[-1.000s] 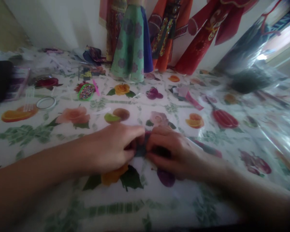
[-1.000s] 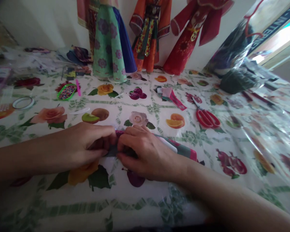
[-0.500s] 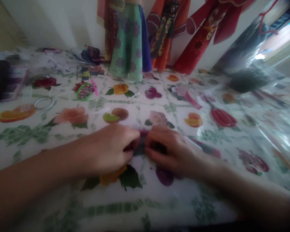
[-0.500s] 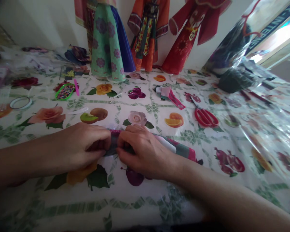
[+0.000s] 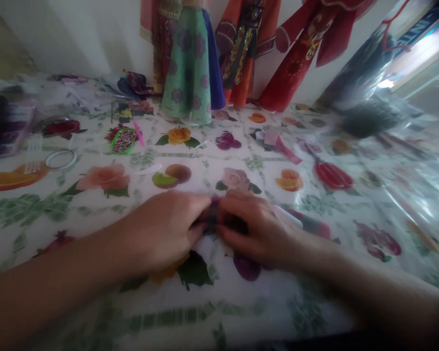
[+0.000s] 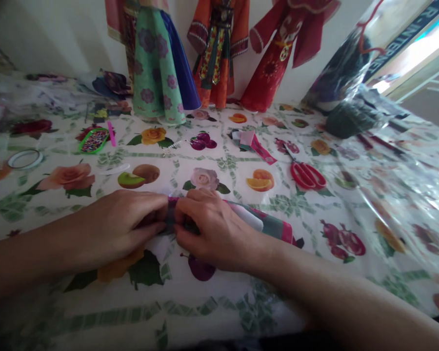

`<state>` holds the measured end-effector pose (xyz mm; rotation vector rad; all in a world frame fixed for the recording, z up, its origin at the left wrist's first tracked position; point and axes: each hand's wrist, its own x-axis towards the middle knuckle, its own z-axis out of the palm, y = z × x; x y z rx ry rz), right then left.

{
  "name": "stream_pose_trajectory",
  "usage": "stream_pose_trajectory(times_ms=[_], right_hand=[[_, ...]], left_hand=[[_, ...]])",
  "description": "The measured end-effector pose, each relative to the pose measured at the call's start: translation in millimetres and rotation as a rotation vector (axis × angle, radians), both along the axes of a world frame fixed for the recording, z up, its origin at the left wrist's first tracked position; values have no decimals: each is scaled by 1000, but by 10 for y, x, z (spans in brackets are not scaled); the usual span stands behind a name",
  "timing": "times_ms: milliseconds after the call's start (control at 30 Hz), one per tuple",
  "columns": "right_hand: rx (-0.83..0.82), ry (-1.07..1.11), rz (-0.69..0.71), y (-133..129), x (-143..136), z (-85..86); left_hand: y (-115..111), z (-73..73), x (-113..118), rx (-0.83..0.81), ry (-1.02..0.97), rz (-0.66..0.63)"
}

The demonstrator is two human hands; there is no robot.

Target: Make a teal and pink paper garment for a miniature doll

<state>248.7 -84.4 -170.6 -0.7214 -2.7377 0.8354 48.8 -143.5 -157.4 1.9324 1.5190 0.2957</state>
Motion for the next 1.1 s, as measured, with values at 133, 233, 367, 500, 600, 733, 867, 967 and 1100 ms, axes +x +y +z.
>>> stream_pose_trajectory(times_ms=[133, 233, 367, 500, 600, 733, 867, 967, 1100], right_hand=[[-15, -6, -3, 5, 0, 4], [-17, -7, -14, 2, 0, 1], [-50, 27, -15, 5, 19, 22], [-106, 103, -22, 36, 64, 101], [-83, 132, -41, 64, 100, 152], [-65, 71, -2, 52, 119, 166], [-33, -28, 47, 13, 103, 144], [-25, -61, 78, 10, 93, 116], [-38, -66, 85, 27, 89, 93]], left_hand=[[3, 29, -14, -18, 12, -8], [0, 42, 10, -25, 63, 12], [-2, -3, 28, 13, 77, 10], [6, -21, 9, 5, 79, -9], [7, 11, 7, -23, 123, 2], [-28, 39, -8, -14, 146, -9], [-79, 23, -52, -13, 152, -26], [-95, -10, -60, 50, 107, -51], [-85, -45, -32, 121, 7, -112]])
